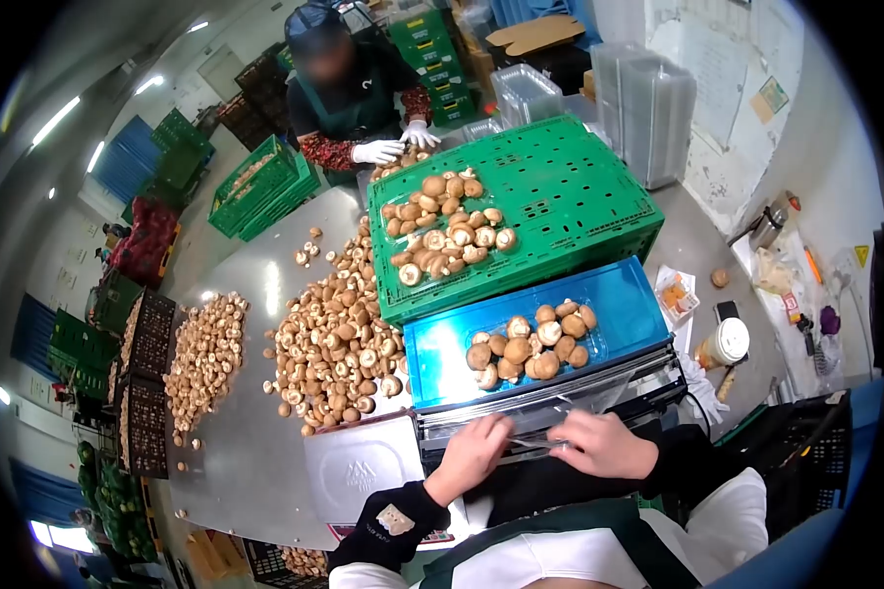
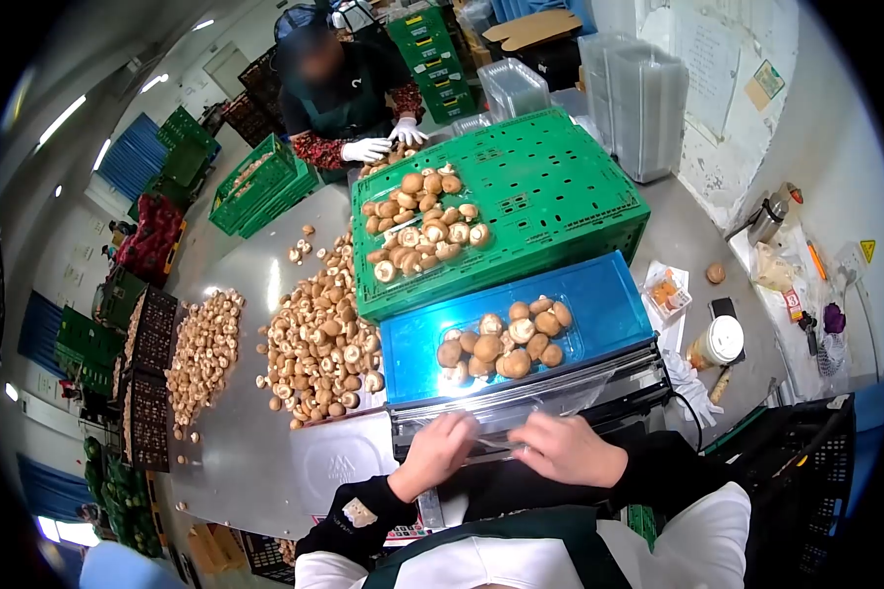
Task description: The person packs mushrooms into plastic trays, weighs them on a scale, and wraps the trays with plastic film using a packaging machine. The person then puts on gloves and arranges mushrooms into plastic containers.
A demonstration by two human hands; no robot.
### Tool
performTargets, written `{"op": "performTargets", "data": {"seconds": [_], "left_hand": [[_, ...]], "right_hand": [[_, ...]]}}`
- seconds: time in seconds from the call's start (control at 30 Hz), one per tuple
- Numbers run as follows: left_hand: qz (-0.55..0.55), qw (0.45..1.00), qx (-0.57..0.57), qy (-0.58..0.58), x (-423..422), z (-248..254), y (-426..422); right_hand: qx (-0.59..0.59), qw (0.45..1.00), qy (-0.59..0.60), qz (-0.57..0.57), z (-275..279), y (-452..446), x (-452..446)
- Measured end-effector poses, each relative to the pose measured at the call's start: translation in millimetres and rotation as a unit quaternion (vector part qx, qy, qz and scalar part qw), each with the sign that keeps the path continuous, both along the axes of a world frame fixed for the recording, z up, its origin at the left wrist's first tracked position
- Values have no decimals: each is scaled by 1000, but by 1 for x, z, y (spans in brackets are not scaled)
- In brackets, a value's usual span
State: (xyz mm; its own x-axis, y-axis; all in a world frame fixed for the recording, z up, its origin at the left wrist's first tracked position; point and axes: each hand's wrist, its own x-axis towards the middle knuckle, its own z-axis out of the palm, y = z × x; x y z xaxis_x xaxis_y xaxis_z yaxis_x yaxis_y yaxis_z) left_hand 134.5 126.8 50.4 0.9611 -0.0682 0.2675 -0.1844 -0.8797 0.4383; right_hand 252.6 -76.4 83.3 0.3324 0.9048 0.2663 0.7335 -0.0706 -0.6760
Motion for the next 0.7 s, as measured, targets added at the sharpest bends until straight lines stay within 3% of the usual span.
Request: {"op": "performTargets", "data": {"seconds": [0.07,0.2,0.27,0.47,0.53,0.6,0.7], "left_hand": [[16,999,9,41,2,-8,3],[36,996,60,58,12,-18,-2],[86,982,97,136,18,-15,-5],[68,985,86,134,22,-26,4],[5,997,29,68,6,-20,3],[-52,995,-55,67,-8,2,-10],[-3,997,-2,82,-12,1,-9]], "right_hand": [[-24,991,-101,-82,1,2,4],[-81,972,-180,-127,-17,9,13],[-220,947,-205,-116,-29,17,16],[-145,969,-164,-115,-62,24,34],[-91,974,-194,-67,-66,15,33],[-124,983,-133,-36,-39,-2,27],[-125,985,-115,-24,-37,-1,27]]}}
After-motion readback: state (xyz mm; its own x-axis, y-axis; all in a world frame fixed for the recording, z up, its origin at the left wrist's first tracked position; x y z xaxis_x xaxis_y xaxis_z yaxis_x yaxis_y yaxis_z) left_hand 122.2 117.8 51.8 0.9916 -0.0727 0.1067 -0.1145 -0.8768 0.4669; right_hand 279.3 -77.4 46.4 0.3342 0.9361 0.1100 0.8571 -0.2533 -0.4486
